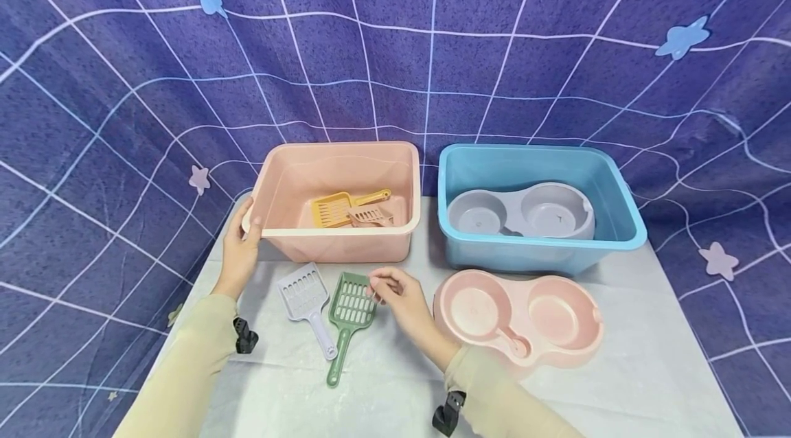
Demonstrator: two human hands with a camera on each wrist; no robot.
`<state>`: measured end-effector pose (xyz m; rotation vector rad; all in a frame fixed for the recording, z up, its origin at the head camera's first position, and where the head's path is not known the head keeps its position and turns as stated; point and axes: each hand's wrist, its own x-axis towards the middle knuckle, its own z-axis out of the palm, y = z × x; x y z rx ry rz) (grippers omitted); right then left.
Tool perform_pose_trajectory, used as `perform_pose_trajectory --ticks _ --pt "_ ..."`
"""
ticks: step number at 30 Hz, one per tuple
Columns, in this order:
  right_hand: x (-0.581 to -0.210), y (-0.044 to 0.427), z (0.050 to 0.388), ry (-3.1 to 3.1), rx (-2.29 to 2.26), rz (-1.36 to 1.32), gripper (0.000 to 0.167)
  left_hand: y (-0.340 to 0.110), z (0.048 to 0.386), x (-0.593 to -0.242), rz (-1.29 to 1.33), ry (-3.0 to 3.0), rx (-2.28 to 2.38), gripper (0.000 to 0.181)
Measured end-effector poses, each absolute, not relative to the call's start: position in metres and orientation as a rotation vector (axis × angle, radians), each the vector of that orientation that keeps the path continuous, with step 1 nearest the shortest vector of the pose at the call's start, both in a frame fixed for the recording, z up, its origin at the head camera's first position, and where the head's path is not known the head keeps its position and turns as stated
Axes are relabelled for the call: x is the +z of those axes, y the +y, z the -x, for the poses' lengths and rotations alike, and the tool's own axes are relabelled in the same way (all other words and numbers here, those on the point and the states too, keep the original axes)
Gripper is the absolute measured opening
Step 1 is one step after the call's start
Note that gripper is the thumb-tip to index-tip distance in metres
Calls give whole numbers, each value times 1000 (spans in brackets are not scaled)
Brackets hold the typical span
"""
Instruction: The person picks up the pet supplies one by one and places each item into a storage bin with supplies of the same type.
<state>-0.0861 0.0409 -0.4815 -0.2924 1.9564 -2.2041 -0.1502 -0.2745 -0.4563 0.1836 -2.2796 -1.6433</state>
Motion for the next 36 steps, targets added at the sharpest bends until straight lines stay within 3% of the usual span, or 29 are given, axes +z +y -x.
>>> perform_pose_trajectory --ticks 8,17,36 --pt "-502 38 76 1944 -2166 175 26 -276 152 -461 -178 -2248 -1680 53" --pt "-527 35 65 1931 -2130 102 31 -287 165 -490 -207 -2245 -1640 52" --pt "-553 22 41 1886 -2074 56 31 -286 165 -489 -203 -2218 -1660 52"
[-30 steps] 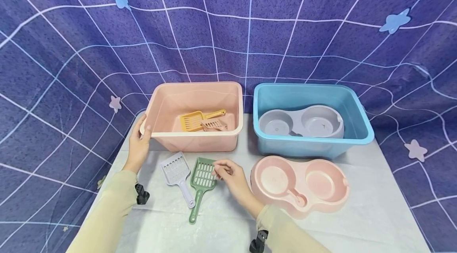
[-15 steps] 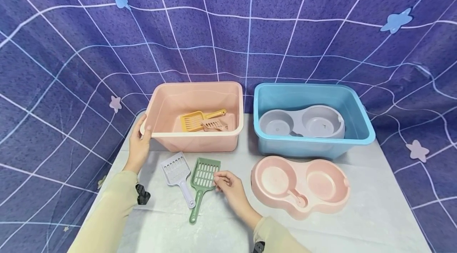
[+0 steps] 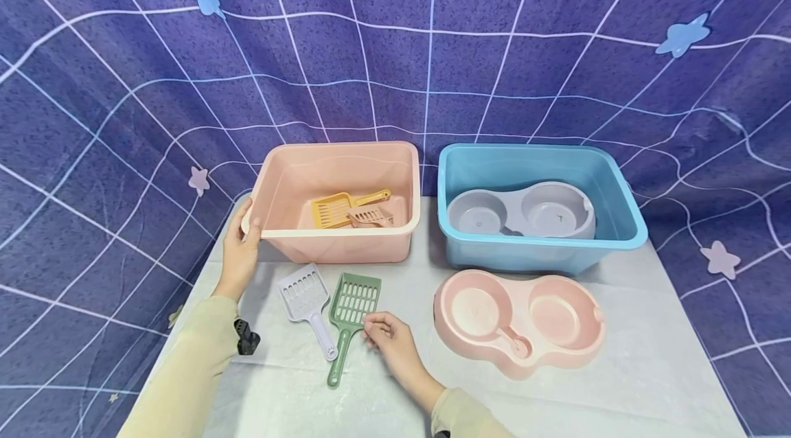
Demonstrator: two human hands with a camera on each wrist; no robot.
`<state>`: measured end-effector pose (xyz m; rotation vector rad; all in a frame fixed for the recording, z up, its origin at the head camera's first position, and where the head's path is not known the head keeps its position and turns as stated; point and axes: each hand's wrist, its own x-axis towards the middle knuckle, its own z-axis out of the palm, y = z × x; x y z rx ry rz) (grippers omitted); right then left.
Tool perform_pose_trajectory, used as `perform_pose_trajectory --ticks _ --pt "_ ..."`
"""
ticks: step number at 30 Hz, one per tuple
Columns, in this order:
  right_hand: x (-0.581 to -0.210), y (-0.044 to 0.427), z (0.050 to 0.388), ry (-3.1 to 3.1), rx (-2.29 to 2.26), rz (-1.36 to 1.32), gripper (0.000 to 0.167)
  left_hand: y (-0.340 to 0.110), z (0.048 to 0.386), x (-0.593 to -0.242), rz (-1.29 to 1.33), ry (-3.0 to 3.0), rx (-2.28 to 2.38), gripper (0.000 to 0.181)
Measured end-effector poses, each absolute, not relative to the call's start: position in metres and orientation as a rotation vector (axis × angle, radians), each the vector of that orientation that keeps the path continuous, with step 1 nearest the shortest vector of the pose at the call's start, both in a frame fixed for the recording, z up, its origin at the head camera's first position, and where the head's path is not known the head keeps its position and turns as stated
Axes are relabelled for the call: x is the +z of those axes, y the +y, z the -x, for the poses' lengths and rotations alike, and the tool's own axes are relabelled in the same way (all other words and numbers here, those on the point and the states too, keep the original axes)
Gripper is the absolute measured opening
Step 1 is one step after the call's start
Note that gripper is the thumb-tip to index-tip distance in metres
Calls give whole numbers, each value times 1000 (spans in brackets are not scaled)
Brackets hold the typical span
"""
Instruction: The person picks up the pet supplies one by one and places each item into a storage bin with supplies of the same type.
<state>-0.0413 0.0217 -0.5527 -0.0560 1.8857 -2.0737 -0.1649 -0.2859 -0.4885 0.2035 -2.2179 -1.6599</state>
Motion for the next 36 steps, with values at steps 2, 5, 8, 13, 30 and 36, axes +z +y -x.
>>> perform_pose_trajectory --ticks 2,5,8,13,30,36 --pt "-554 20 40 1876 -2070 53 31 -285 164 -485 -204 -2220 -1675 52" --pt "-557 17 38 1864 -2060 42 30 -280 158 -474 -198 -2227 -1692 53" --pt "-559 15 36 1843 -2058 38 30 -275 152 -462 -189 -2236 -1695 53" --pt "-564 12 35 1815 -2058 39 29 -271 149 -455 -175 -2245 -1676 53" --pt "-572 3 24 1739 -2032 3 31 -271 150 -456 -197 -2231 -1701 53" --pt "-570 -2 21 1751 -2009 -17 36 -272 149 -456 -200 -2230 -1702 53"
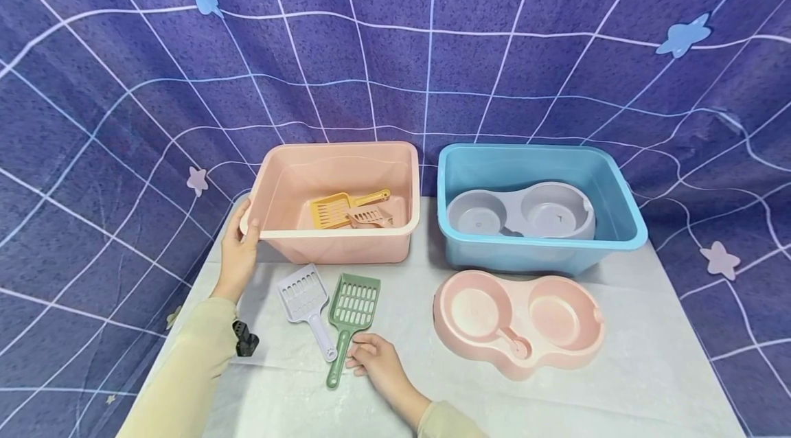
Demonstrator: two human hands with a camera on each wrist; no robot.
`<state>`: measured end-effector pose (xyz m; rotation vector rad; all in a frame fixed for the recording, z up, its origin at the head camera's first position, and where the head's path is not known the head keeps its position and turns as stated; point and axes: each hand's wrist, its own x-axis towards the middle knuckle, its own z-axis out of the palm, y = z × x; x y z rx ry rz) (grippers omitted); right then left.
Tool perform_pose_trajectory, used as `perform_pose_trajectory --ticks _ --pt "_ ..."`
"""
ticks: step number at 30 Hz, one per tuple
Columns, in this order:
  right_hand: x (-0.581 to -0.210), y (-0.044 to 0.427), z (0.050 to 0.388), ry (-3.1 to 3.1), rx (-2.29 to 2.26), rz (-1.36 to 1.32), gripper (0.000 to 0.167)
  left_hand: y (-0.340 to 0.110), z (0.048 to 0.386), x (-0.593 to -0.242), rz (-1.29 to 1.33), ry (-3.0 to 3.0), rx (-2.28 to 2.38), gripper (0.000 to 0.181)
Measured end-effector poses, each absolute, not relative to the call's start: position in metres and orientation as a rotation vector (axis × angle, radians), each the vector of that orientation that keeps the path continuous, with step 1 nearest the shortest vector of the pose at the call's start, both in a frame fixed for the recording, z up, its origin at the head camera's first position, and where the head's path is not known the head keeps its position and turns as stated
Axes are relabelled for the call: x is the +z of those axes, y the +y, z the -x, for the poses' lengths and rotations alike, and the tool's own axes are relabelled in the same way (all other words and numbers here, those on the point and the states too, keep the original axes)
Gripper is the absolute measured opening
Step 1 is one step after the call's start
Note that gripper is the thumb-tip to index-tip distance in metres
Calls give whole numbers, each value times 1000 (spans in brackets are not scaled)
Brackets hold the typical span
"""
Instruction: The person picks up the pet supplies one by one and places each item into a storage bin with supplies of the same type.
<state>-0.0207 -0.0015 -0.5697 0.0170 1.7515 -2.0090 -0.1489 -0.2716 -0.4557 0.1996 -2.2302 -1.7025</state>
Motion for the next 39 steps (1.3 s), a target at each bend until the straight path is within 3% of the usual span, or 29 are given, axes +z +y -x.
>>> perform_pose_trajectory --ticks 21,39 --pt "-575 -13 24 1744 -2034 -116 46 -273 150 -457 -187 -2239 -1688 53" --pt "-571 -3 27 1716 -2102 -34 49 -271 150 -455 -185 -2230 -1693 53"
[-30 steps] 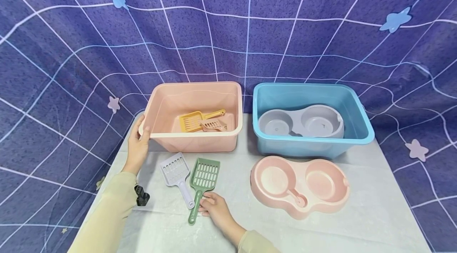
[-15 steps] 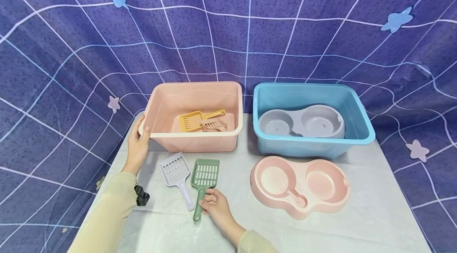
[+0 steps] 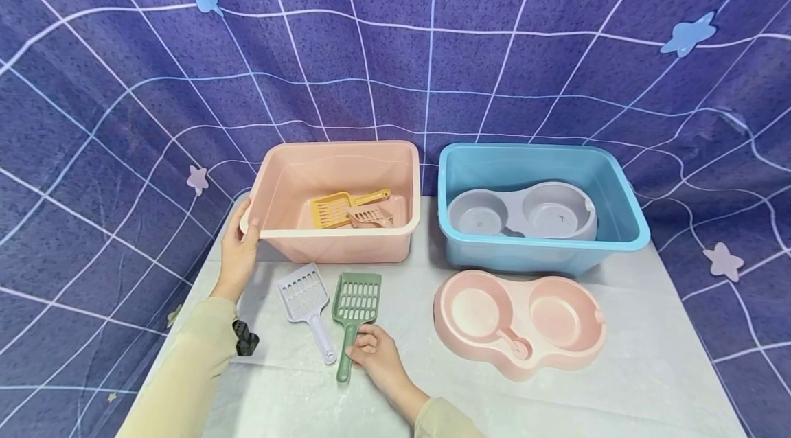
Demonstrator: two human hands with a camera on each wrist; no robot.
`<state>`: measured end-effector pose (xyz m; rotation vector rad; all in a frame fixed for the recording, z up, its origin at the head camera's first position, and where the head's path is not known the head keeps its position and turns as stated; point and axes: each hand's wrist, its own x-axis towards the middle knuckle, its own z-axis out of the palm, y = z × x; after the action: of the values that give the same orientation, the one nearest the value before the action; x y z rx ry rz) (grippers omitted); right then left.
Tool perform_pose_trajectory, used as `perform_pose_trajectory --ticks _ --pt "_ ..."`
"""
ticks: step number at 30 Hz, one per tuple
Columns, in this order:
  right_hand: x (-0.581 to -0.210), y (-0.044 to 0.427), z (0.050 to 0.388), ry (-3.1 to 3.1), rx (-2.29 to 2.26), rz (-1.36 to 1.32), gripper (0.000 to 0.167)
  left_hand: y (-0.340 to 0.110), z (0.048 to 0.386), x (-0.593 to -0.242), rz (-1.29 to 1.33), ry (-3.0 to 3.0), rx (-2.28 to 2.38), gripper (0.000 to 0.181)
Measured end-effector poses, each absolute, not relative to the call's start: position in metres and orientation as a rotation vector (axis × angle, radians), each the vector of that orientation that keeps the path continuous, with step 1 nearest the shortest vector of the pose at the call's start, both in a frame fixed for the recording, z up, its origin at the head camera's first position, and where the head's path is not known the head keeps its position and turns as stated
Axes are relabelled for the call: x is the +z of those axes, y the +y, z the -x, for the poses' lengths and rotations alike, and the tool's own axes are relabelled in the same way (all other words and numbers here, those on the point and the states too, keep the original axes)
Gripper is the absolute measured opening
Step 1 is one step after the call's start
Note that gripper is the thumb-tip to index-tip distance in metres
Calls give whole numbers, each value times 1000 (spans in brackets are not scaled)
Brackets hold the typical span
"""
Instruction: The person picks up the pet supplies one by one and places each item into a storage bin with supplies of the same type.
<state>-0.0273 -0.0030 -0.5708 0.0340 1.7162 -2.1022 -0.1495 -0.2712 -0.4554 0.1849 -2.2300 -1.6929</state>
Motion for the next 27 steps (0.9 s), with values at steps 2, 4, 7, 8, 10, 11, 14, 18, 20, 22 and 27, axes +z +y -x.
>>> perform_pose_trajectory --ticks 2,4,7,8,10,11,14,18,20,22,27 --pt "-570 -2 28 1722 -2106 -22 50 -271 150 -455 -185 -2229 -1693 53" --pt "-570 -2 29 1726 -2109 -14 51 -271 150 -455 -179 -2228 -1691 53" --pt "-570 -1 30 1735 -2111 -12 51 -272 150 -456 -175 -2225 -1693 53" --pt "-569 0 30 1734 -2110 -17 51 -272 150 -456 -174 -2224 -1694 53" --pt "-568 0 31 1729 -2117 -15 51 -272 151 -456 -173 -2223 -1693 53" --pt "-568 1 31 1726 -2120 -14 50 -272 151 -457 -171 -2221 -1693 53" --pt "-565 3 32 1725 -2123 2 51 -272 151 -457 -172 -2223 -1686 52" --pt "-561 5 32 1731 -2125 40 53 -271 150 -456 -185 -2232 -1682 52" --pt "-561 6 33 1725 -2126 50 52 -271 150 -456 -188 -2233 -1683 53" --pt "-560 7 33 1723 -2126 59 52 -271 150 -456 -188 -2231 -1685 52" --pt "-557 9 33 1708 -2132 75 52 -271 150 -456 -192 -2235 -1686 53"
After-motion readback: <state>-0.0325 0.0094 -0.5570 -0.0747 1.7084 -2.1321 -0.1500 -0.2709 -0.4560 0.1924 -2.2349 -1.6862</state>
